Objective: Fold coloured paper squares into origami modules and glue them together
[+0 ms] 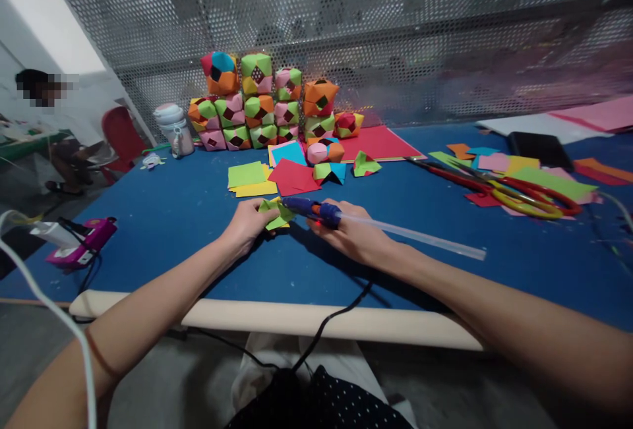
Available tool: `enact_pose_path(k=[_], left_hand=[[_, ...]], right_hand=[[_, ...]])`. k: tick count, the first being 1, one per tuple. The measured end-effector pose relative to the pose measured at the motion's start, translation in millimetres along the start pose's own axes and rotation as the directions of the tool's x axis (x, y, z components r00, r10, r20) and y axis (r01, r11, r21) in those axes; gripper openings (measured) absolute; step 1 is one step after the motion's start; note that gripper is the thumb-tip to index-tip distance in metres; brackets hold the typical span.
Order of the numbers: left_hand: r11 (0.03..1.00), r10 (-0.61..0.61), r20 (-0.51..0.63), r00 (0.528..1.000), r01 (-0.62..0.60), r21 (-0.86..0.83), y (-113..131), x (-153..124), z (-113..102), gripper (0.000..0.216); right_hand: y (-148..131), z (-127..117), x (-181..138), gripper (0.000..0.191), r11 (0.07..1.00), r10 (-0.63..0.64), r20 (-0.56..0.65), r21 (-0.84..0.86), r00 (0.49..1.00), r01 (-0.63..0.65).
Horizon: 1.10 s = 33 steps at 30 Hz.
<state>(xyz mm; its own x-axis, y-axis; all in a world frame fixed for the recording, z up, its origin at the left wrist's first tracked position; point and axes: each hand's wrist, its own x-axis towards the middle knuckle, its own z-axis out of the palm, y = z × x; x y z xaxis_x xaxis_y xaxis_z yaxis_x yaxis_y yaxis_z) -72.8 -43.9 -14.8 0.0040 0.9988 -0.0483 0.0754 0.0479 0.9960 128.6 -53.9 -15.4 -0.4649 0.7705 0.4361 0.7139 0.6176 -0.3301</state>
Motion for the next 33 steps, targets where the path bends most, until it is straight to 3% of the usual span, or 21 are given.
enact_pose_path(k=[14,25,33], left_hand=[[1.000,-0.006,-0.005,1.000,0.006,0.006,3,-1,1,0.007],[1.000,-0.003,-0.020,1.000,0.003,0.021,2,1,0,0.004],[0.998,0.027,-0.026,0.999,-0.025,0.050,0,2,0,0.008]], right_hand=[[-5,-4,-1,0.025,0.999,0.032,0.048,-0.031,0.998,-0.031],[8,3,-2,0.026,1.000,0.007,0.012,-0.017,1.000,-0.007],[2,1,0,0.024,1.000,0.012,-0.030,0.029,0.999,-0.011]])
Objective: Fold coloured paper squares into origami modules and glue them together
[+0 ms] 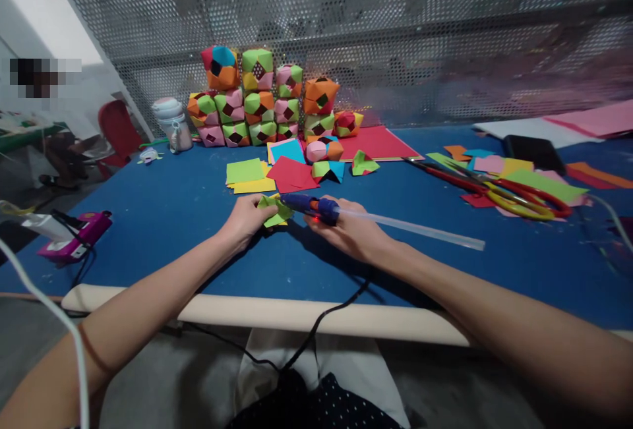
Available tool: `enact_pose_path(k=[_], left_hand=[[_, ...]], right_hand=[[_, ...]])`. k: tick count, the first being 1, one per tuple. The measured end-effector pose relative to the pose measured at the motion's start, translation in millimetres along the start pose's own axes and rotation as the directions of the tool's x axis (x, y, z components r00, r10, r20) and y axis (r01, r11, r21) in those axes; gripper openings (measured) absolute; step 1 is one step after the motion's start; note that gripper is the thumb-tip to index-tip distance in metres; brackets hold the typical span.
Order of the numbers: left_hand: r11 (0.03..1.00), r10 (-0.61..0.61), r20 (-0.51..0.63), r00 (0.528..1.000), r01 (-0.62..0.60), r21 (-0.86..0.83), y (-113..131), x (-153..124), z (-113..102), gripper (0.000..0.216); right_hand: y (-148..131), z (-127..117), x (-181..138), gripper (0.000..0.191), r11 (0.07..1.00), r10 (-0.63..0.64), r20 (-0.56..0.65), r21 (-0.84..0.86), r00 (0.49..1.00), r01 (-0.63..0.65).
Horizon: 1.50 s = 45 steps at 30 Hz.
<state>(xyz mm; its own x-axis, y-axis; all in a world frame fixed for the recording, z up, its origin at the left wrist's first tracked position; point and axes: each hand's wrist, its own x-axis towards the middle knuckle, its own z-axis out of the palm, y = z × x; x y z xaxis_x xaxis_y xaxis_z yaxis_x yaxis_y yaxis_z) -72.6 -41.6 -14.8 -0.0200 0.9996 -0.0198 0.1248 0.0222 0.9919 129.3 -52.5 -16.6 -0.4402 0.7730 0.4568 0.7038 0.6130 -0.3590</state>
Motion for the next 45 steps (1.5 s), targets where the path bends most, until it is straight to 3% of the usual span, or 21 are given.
enact_pose_path(k=[9,15,22,25,28,32,35,38,41,42,44,45], left_hand=[[1.000,0.011,-0.013,1.000,-0.011,-0.009,-1,2,-2,0.015],[1.000,0.003,-0.008,1.000,-0.003,-0.028,1,1,0,0.016],[0.988,-0.036,-0.014,0.999,0.033,-0.153,7,0,-5,0.021],[0.978,-0.072,-0.003,0.997,0.070,-0.196,11,-3,-5,0.020],[0.969,-0.103,0.015,0.995,0.104,-0.225,15,-8,-3,0.016],[0.958,-0.127,0.060,0.990,0.138,-0.252,19,-14,0,0.015],[0.945,-0.132,0.104,0.986,0.156,-0.288,22,-19,2,0.014],[0.936,-0.129,0.108,0.986,0.157,-0.315,26,-23,6,0.016],[0.935,-0.104,0.092,0.990,0.129,-0.330,27,-28,10,0.021],[0.936,-0.087,0.097,0.991,0.115,-0.331,26,-29,11,0.023],[0.943,-0.043,0.126,0.991,0.082,-0.321,25,-33,15,0.025],[0.950,-0.023,0.142,0.990,0.065,-0.305,24,-34,17,0.026]], right_hand=[[7,2,-2,0.024,0.999,0.027,-0.078,0.041,0.997,-0.024],[2,-1,-1,0.024,0.997,0.058,-0.049,0.049,0.997,-0.056],[-5,-21,2,0.032,0.915,0.198,0.000,0.358,0.980,-0.185],[-2,-25,3,0.033,0.883,0.265,-0.008,0.404,0.964,-0.239],[6,-19,7,0.036,0.910,0.303,0.029,0.290,0.953,-0.298],[16,-16,11,0.041,0.953,0.303,0.139,-0.044,0.943,-0.300],[17,-32,8,0.049,0.932,0.311,0.217,-0.263,0.925,-0.251],[8,-56,-1,0.051,0.920,0.324,0.341,-0.331,0.883,-0.210],[-11,-67,-10,0.048,0.992,0.109,0.457,0.005,0.883,-0.125],[-17,-65,-11,0.043,0.984,0.065,0.405,0.125,0.912,-0.125],[-28,-54,-11,0.027,0.955,0.081,0.160,0.269,0.984,-0.123],[-32,-47,-10,0.022,0.945,0.095,0.063,0.307,0.993,-0.110]])
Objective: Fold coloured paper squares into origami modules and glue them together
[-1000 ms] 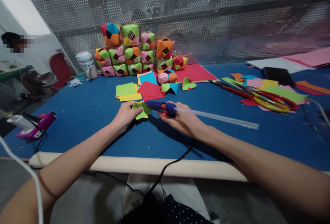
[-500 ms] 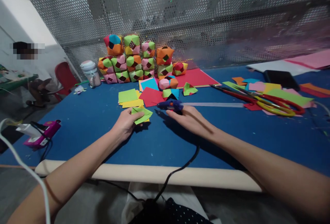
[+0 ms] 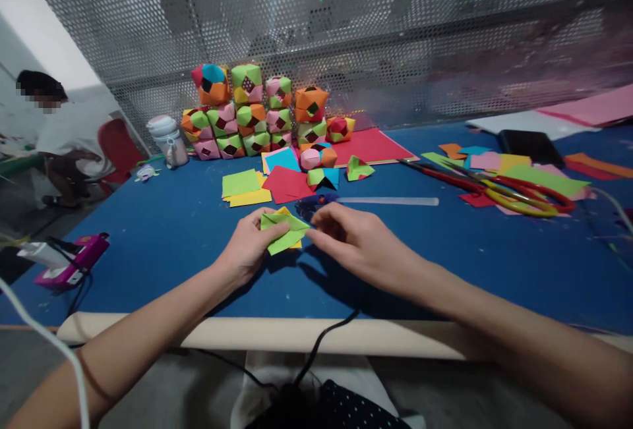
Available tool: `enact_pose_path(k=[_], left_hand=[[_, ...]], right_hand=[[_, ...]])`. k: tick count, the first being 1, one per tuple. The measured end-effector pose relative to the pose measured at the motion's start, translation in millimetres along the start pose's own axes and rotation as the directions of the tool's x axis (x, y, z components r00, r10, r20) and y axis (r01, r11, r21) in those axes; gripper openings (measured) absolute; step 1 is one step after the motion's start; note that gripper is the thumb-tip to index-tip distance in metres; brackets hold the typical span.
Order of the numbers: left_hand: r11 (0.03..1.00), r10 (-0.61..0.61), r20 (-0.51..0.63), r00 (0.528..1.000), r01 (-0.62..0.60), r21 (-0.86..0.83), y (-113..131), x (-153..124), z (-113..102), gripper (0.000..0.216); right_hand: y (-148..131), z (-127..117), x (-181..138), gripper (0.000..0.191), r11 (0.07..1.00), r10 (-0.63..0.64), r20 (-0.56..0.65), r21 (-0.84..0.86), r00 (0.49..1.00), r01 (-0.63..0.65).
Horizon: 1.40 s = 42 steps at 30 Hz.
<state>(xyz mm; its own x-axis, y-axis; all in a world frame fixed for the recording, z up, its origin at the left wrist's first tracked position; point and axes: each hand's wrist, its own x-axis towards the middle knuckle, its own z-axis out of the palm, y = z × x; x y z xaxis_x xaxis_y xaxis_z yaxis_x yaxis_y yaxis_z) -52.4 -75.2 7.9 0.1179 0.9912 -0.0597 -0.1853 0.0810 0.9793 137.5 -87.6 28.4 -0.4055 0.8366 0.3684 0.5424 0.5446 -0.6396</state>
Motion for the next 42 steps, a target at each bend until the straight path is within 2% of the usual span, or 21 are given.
enact_pose_path(k=[2,6,13,17,22,28,32,36,42], left_hand=[[0.998,0.022,0.027,0.999,-0.023,0.058,-2,-3,3,0.027],[0.990,0.021,0.042,0.999,-0.026,0.140,-4,-6,8,0.025],[0.939,0.165,-0.053,0.985,-0.140,0.313,1,-7,6,0.015],[0.946,0.172,-0.067,0.983,-0.146,0.289,2,-7,5,0.013],[0.980,0.101,-0.041,0.994,-0.093,0.178,0,-5,3,0.010],[0.990,0.060,-0.018,0.998,-0.057,0.126,0,-4,3,0.009],[0.993,-0.004,-0.009,1.000,0.005,0.115,1,-4,4,0.011],[0.992,-0.014,-0.005,1.000,0.015,0.123,-1,-2,3,0.009],[0.993,-0.060,0.019,0.998,0.058,0.104,-1,-1,3,0.006]], right_hand=[[1,14,4,0.020,0.995,0.017,-0.062,0.102,0.998,-0.010],[8,28,10,0.014,0.954,0.081,-0.065,0.294,0.995,-0.059],[11,31,11,0.007,0.936,0.123,-0.107,0.344,0.987,-0.079],[9,32,11,0.006,0.922,0.132,-0.089,0.377,0.987,-0.089],[9,32,10,0.016,0.894,0.100,-0.060,0.445,0.993,-0.063],[14,31,10,0.013,0.909,0.000,-0.022,0.417,1.000,0.009],[15,29,10,0.015,0.952,-0.073,-0.076,0.291,0.994,0.092],[15,28,10,0.017,0.966,-0.197,-0.137,0.141,0.971,0.216],[18,30,9,0.017,0.941,-0.328,-0.168,0.030,0.930,0.337]])
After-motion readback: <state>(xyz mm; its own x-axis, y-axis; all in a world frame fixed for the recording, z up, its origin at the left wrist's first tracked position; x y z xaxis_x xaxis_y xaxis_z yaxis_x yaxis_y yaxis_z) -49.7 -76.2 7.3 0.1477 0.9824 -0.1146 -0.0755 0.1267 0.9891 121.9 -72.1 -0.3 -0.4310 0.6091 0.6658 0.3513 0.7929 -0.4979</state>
